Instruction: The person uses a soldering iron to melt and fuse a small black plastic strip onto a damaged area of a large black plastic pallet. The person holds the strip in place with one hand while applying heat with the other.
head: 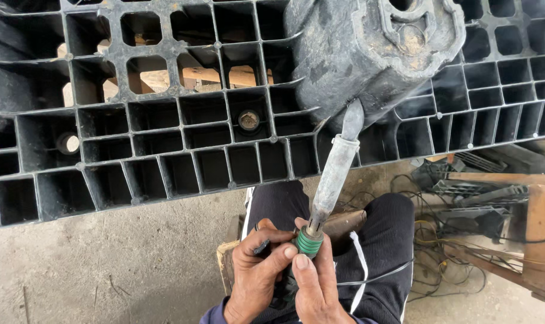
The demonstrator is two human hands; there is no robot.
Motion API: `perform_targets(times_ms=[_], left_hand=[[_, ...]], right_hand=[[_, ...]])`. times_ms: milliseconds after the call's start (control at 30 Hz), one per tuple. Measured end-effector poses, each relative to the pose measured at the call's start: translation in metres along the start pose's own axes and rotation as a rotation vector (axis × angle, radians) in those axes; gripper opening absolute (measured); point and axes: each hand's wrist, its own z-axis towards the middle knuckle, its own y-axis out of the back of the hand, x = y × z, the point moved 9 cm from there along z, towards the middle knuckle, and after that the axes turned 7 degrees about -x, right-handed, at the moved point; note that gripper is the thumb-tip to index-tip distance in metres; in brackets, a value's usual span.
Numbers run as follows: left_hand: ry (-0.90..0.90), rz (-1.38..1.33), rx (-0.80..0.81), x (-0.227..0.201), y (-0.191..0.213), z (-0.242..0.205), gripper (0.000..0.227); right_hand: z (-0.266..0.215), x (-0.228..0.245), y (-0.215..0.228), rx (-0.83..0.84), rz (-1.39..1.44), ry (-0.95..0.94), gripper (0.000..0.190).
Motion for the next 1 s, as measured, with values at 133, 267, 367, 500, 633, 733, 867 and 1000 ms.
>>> perform_targets(times_ms=[133, 267, 367, 500, 633, 733, 867, 1000], left_hand=[[0.020, 0.030, 0.012, 0.006, -0.003, -0.004, 0.014], [-0.059, 0.049, 0.061, 0.003, -0.010, -0.007, 0.014], [-0.073, 0.051, 0.036, 0.002, -0.011, -0.004, 0.014], [-0.058, 0.041, 0.024, 0.001, -0.012, 0.002, 0.014], [-0.049, 0.025, 0.037, 0.000, -0.010, 0.004, 0.015], [-0.053, 0.040, 0.025, 0.003, -0.008, 0.006, 0.016], [-0.034, -0.061, 0.096, 0.004, -0.010, 0.007, 0.017], [-0.017, -0.079, 0.120, 0.005, -0.012, 0.010, 0.018]], right_hand=[[0.000, 0.000, 0.009, 0.030, 0.018, 0.255, 0.056], [0.001, -0.008, 0.022, 0.034, 0.043, 0.413, 0.051], [0.012, -0.020, 0.028, 0.028, 0.100, 0.341, 0.054], [0.015, -0.012, 0.023, 0.020, 0.084, 0.368, 0.050], [0.016, -0.002, 0.016, 0.013, 0.105, 0.358, 0.051], [0.014, 0.003, 0.012, 0.022, 0.054, 0.378, 0.053], [0.011, -0.009, 0.013, 0.005, 0.012, 0.279, 0.056], [0.015, -0.013, 0.013, 0.001, 0.026, 0.296, 0.057]])
